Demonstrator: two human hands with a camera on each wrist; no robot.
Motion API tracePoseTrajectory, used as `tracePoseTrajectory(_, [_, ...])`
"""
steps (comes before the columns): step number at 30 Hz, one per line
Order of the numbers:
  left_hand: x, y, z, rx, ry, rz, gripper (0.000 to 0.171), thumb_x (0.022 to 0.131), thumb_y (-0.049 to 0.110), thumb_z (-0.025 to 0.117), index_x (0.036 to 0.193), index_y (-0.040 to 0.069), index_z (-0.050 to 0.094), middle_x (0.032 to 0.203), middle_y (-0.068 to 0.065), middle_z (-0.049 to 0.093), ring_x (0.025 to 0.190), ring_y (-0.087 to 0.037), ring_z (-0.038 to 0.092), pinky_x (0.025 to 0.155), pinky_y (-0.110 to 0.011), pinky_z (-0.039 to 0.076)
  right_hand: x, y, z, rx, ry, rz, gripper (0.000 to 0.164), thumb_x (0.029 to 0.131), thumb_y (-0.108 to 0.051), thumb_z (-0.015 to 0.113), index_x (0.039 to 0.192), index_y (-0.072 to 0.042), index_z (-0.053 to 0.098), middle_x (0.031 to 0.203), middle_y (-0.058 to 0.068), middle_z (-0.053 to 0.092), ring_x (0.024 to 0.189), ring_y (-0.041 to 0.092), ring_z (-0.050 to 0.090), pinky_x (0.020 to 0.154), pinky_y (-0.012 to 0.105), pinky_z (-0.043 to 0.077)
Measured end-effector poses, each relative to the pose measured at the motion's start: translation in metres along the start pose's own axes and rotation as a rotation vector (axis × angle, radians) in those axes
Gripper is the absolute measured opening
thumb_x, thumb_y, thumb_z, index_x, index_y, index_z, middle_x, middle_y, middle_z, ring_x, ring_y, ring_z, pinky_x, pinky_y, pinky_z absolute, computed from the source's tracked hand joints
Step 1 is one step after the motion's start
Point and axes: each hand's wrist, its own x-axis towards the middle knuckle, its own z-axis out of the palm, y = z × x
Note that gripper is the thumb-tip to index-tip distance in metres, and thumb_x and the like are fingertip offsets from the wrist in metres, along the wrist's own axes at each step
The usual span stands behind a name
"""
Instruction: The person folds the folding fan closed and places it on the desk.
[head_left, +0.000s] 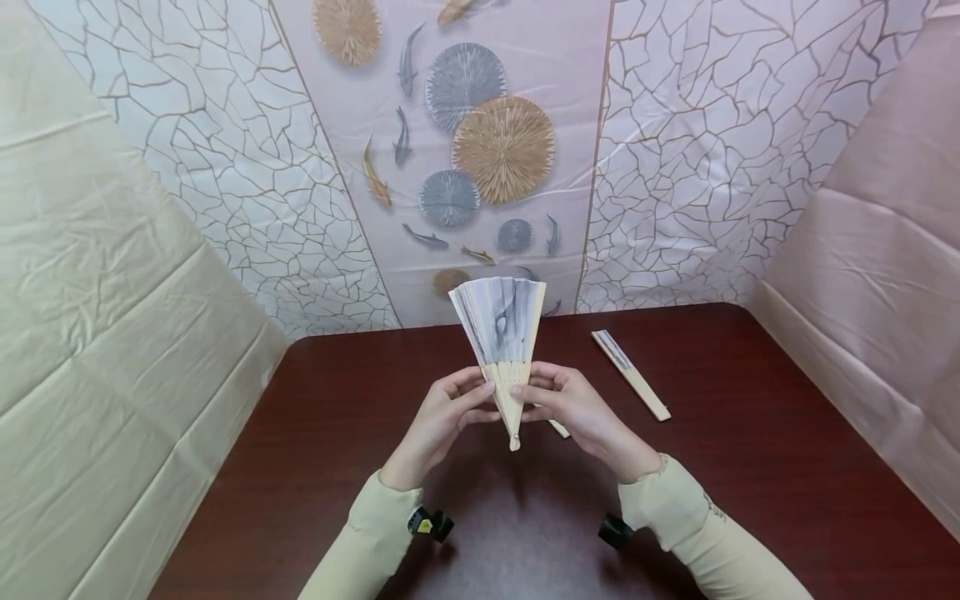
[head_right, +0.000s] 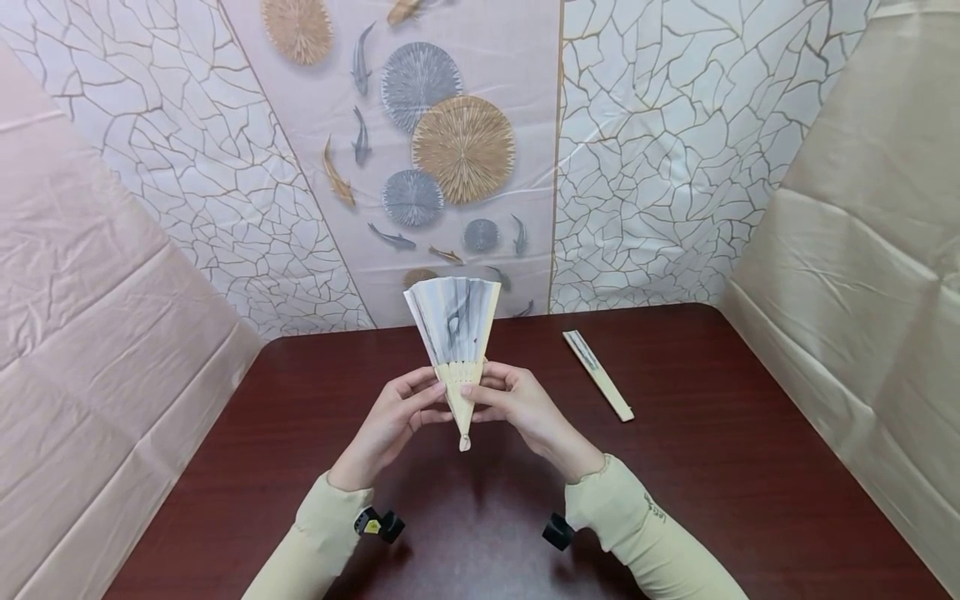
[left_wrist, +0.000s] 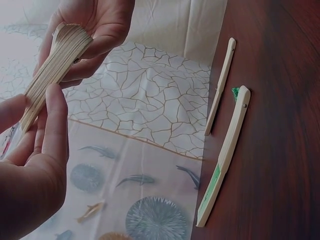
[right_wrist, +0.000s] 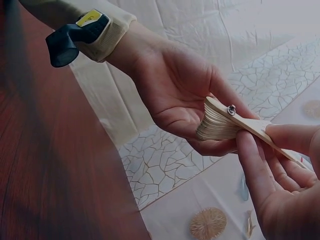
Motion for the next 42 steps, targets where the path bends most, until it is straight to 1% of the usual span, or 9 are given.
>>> tracePoseTrajectory(8, [0.0006,0.0003,-0.0001,-0.006,-0.004,0.003,0.037,0.099,0.005,0.061,0.132,-0.011,0.055,0.108,-0.009,0.069,0.095,-0.019,0.069,0.08,-0.034,0.061,0.0012,0.001,0.0,0.003,0.011,-0.01,0.037,0.096,-0.001,0.064,0.129,0.014,0.056,0.106,0.008,0.071,0.086,0.016,0.071,0.075,0.032,0.061])
tracePoseTrajectory(17, [0.0018,-0.0009,0.0,0.023,0.01,0.015,0.034,0.098,0.005,0.064,0.129,-0.01,0.059,0.108,-0.01,0.069,0.094,-0.018,0.069,0.079,-0.034,0.061,0.002,0.0012,0.0011,0.005,0.016,-0.005,0.036,0.095,-0.001,0.065,0.126,0.014,0.057,0.103,0.007,0.07,0.083,0.016,0.071,0.076,0.032,0.061])
tracePoseTrajectory(28, [0.0005,-0.0023,-0.0004,0.024,0.01,0.008,0.036,0.097,0.008,0.065,0.13,-0.008,0.059,0.11,-0.01,0.069,0.095,-0.018,0.068,0.078,-0.035,0.061,0.0026,0.0028,0.0026,0.003,0.002,-0.009,0.035,0.094,-0.001,0.066,0.125,0.014,0.058,0.104,0.008,0.07,0.087,0.017,0.071,0.078,0.034,0.061])
tracePoseTrajectory(35, [-0.0003,-0.0032,-0.0016,0.021,0.006,-0.001,0.036,0.097,0.005,0.064,0.13,-0.009,0.058,0.109,-0.009,0.069,0.094,-0.017,0.068,0.079,-0.033,0.061,0.0038,0.0058,0.0025,0.017,-0.003,-0.015,0.035,0.093,0.0,0.066,0.124,0.015,0.058,0.102,0.008,0.07,0.085,0.017,0.071,0.078,0.034,0.061])
tracePoseTrajectory(42, [-0.0005,-0.0053,-0.0024,0.007,-0.002,0.004,0.033,0.097,0.004,0.064,0.128,-0.008,0.059,0.109,-0.01,0.069,0.093,-0.017,0.067,0.078,-0.032,0.061,0.0023,0.0062,0.002,0.031,0.019,0.008,0.039,0.094,-0.002,0.066,0.128,0.015,0.055,0.105,0.01,0.07,0.087,0.017,0.071,0.079,0.035,0.061])
